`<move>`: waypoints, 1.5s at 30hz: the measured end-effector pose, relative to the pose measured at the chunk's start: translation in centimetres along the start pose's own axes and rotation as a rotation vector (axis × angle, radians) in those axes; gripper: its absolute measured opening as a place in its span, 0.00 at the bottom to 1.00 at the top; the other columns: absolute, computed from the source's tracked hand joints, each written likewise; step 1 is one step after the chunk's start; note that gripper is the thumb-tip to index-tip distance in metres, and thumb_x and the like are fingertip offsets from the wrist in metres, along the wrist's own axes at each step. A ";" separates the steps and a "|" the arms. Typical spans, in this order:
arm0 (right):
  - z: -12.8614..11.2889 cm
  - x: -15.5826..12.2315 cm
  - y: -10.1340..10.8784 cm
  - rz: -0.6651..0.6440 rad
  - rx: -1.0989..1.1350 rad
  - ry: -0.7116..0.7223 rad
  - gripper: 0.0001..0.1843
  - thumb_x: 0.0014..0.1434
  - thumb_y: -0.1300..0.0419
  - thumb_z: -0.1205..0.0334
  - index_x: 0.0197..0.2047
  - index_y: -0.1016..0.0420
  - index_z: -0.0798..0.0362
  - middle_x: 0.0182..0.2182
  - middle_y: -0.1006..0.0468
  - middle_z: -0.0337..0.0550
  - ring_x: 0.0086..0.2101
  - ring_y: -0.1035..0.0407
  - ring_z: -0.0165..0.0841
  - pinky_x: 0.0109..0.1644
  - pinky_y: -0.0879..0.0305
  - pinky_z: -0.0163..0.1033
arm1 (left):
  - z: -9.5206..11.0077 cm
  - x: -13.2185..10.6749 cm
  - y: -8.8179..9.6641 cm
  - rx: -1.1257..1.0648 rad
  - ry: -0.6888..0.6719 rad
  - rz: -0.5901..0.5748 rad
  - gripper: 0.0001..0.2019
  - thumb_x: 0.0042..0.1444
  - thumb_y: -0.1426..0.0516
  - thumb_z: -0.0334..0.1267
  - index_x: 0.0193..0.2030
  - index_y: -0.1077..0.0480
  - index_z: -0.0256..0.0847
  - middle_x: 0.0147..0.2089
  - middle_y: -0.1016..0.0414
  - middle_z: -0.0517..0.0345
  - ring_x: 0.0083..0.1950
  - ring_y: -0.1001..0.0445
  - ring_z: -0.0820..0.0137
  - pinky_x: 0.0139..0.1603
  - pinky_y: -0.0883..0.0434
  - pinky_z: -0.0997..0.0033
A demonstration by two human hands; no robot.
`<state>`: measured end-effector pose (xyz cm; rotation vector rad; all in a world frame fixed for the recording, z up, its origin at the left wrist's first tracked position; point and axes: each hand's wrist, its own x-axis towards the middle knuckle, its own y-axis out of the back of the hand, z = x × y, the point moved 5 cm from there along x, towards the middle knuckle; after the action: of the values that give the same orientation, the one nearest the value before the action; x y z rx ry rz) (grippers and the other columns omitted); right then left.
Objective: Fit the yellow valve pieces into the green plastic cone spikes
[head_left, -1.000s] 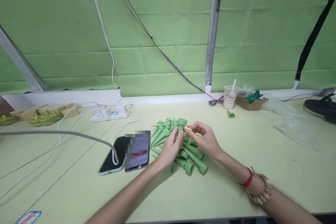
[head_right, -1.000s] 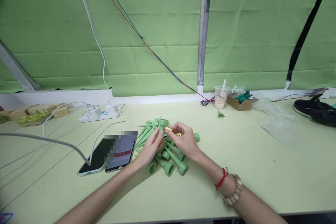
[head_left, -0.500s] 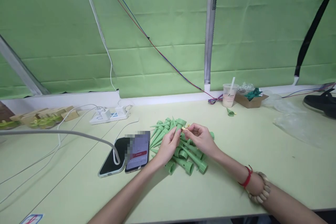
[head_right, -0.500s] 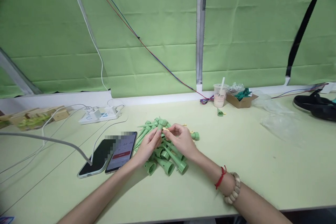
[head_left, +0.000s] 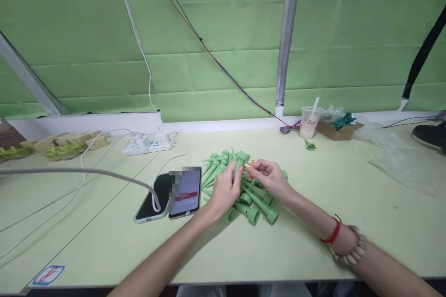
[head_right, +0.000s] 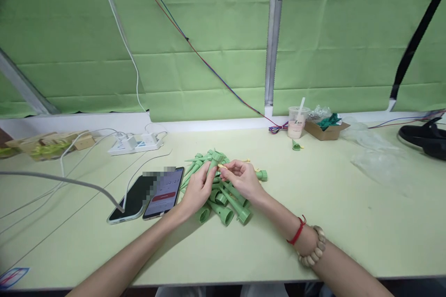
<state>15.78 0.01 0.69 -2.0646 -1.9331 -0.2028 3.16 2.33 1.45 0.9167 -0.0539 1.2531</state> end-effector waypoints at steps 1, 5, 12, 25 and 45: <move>0.0 0.0 0.0 0.009 -0.016 0.012 0.17 0.41 0.35 0.49 0.26 0.29 0.55 0.23 0.27 0.40 0.25 0.32 0.30 0.35 0.31 0.39 | 0.0 0.0 -0.1 0.011 0.007 -0.001 0.13 0.57 0.56 0.44 0.25 0.46 0.41 0.21 0.47 0.63 0.22 0.49 0.74 0.26 0.50 0.73; 0.0 -0.2 0.0 0.045 -0.070 0.070 0.16 0.44 0.37 0.49 0.27 0.29 0.54 0.24 0.27 0.42 0.26 0.32 0.31 0.35 0.31 0.38 | 0.2 -0.2 -0.3 0.013 0.026 -0.010 0.12 0.57 0.57 0.44 0.27 0.46 0.42 0.21 0.46 0.63 0.23 0.47 0.74 0.26 0.50 0.73; -0.2 -0.6 0.2 0.105 -0.222 0.194 0.11 0.48 0.39 0.54 0.28 0.30 0.54 0.30 0.25 0.45 0.32 0.30 0.34 0.38 0.32 0.40 | 0.4 -0.8 -0.3 -0.074 0.096 -0.001 0.11 0.57 0.55 0.45 0.28 0.45 0.42 0.18 0.49 0.65 0.19 0.50 0.75 0.24 0.52 0.74; 1.0 0.6 0.7 0.040 0.089 -0.136 0.16 0.42 0.35 0.50 0.28 0.25 0.54 0.27 0.22 0.41 0.30 0.27 0.32 0.44 0.32 0.40 | 0.5 0.0 0.0 0.087 0.041 -0.005 0.11 0.58 0.57 0.43 0.28 0.45 0.41 0.24 0.42 0.63 0.25 0.45 0.74 0.27 0.48 0.75; 0.9 0.3 0.9 0.123 -0.040 0.043 0.16 0.44 0.37 0.52 0.33 0.26 0.56 0.31 0.22 0.45 0.32 0.27 0.34 0.41 0.30 0.41 | -0.4 0.3 -0.4 -0.032 0.043 -0.017 0.12 0.58 0.56 0.45 0.28 0.43 0.41 0.25 0.41 0.63 0.27 0.42 0.74 0.29 0.43 0.76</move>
<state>16.59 0.58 -0.15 -2.1783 -1.7837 -0.2583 3.45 2.79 1.08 0.8603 -0.0320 1.2525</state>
